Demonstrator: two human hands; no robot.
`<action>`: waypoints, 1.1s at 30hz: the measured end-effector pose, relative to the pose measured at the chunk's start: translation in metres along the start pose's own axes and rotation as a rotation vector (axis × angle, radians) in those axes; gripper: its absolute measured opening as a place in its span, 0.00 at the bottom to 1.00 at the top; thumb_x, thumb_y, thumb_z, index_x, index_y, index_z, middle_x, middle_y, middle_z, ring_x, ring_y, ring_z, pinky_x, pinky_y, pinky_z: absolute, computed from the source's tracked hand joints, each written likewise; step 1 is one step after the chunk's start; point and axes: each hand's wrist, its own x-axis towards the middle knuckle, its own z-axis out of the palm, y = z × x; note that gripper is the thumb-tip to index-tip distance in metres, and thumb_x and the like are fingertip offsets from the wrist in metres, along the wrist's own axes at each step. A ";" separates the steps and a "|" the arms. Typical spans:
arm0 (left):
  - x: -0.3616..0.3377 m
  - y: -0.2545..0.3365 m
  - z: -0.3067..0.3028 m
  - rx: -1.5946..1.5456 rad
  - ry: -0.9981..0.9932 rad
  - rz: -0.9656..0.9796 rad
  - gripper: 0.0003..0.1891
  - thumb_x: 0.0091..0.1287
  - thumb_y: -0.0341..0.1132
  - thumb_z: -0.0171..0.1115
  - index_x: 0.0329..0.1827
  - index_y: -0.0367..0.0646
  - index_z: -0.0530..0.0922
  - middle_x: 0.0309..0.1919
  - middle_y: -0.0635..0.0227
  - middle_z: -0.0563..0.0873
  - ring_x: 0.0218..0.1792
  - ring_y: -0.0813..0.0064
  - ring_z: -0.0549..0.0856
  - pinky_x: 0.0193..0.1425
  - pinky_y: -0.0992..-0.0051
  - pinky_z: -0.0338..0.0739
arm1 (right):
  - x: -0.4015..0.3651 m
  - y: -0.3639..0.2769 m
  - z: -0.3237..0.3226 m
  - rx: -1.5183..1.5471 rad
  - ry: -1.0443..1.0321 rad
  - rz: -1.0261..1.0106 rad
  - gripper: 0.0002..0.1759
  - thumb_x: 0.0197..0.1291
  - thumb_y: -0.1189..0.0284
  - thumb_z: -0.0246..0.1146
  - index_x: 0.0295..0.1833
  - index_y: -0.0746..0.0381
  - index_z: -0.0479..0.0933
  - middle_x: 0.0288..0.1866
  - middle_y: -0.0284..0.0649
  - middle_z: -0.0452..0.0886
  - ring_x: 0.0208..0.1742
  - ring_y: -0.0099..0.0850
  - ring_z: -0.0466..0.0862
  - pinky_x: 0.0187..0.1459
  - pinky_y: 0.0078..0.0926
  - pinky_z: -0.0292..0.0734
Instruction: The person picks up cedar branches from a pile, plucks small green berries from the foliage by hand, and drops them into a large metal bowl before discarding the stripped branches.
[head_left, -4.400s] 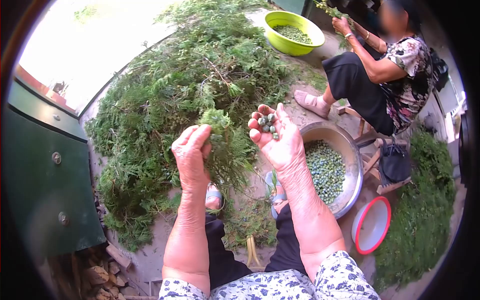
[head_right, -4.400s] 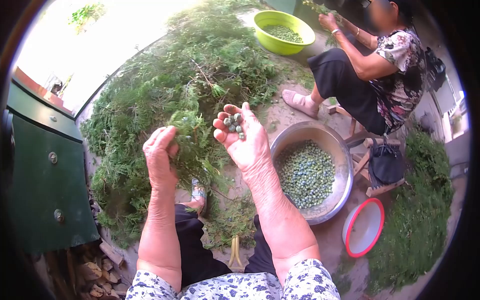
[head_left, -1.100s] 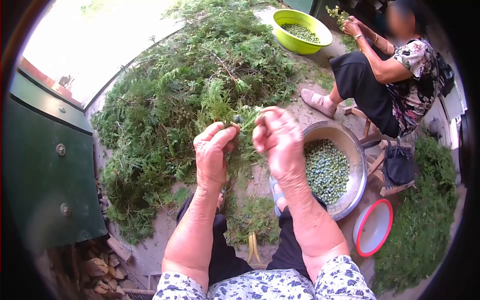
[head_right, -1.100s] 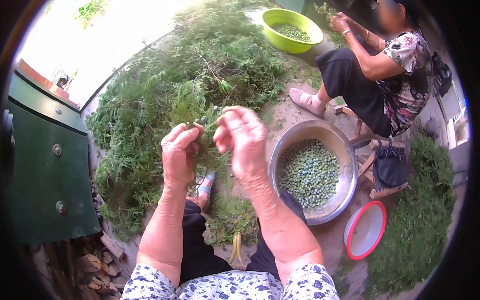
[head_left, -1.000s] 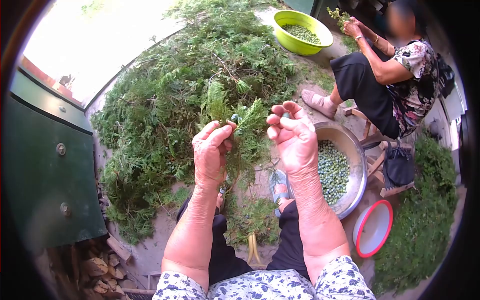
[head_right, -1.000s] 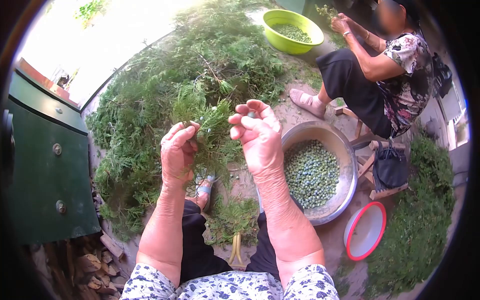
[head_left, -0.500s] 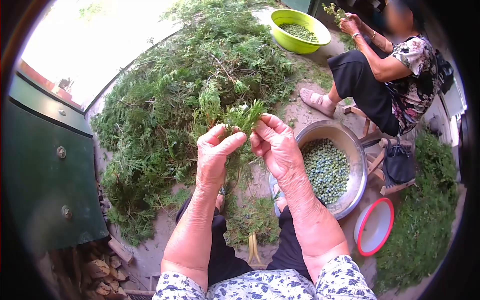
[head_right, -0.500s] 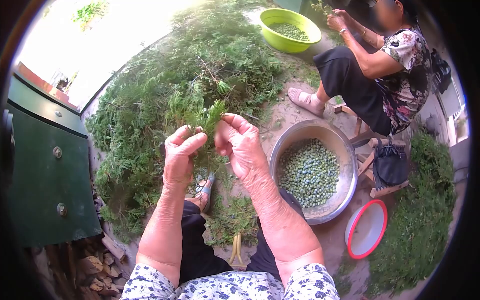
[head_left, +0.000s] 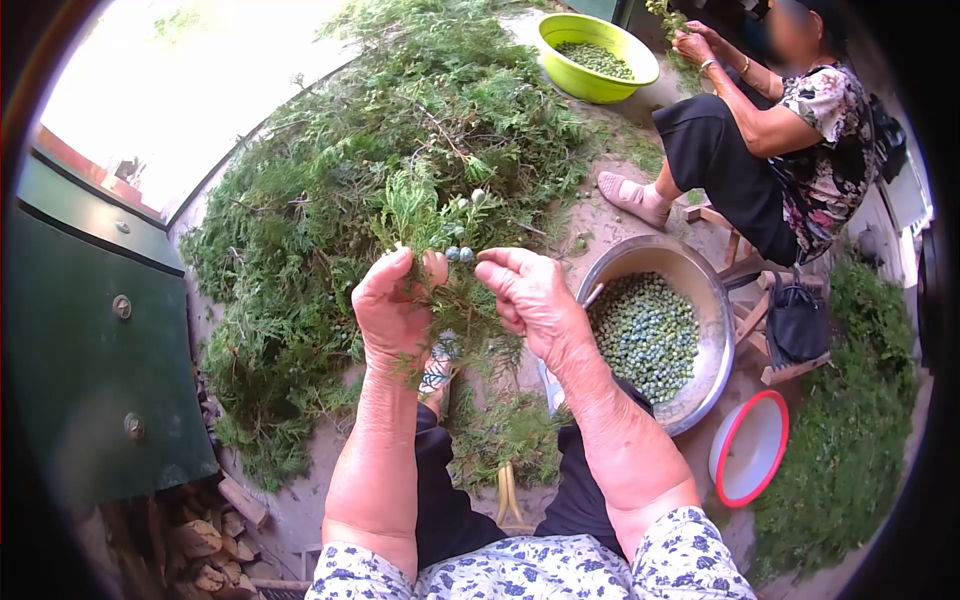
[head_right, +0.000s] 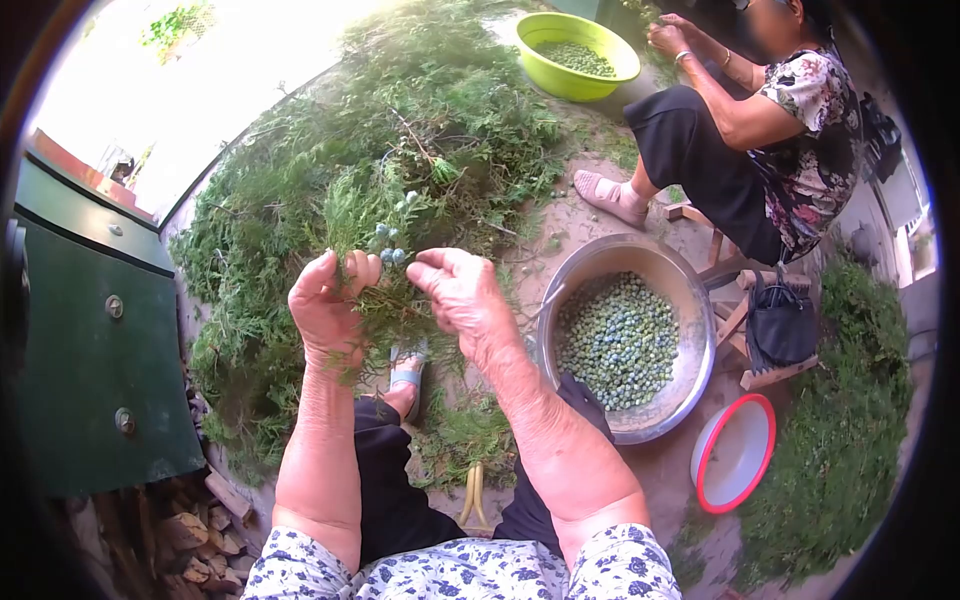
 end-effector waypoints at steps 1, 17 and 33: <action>0.000 0.000 0.000 0.000 0.001 0.000 0.15 0.60 0.39 0.53 0.20 0.39 0.70 0.17 0.67 0.70 0.23 0.69 0.65 0.36 0.71 0.59 | -0.001 0.000 0.003 -0.152 -0.047 -0.036 0.14 0.59 0.73 0.61 0.49 0.66 0.74 0.22 0.26 0.71 0.15 0.13 0.63 0.15 0.13 0.53; -0.014 0.007 0.017 0.067 -0.051 -0.023 0.10 0.51 0.25 0.59 0.37 0.36 0.73 0.20 0.72 0.72 0.23 0.76 0.69 0.33 0.78 0.62 | 0.007 0.005 0.004 -0.114 -0.112 -0.011 0.08 0.60 0.68 0.62 0.32 0.59 0.71 0.18 0.25 0.66 0.14 0.16 0.64 0.15 0.17 0.56; -0.004 -0.017 0.011 0.537 0.213 0.307 0.40 0.48 0.25 0.71 0.65 0.37 0.60 0.52 0.61 0.74 0.48 0.74 0.75 0.52 0.75 0.70 | 0.008 0.002 -0.005 0.328 -0.075 -0.144 0.07 0.60 0.71 0.62 0.36 0.62 0.73 0.19 0.30 0.69 0.17 0.21 0.70 0.16 0.21 0.64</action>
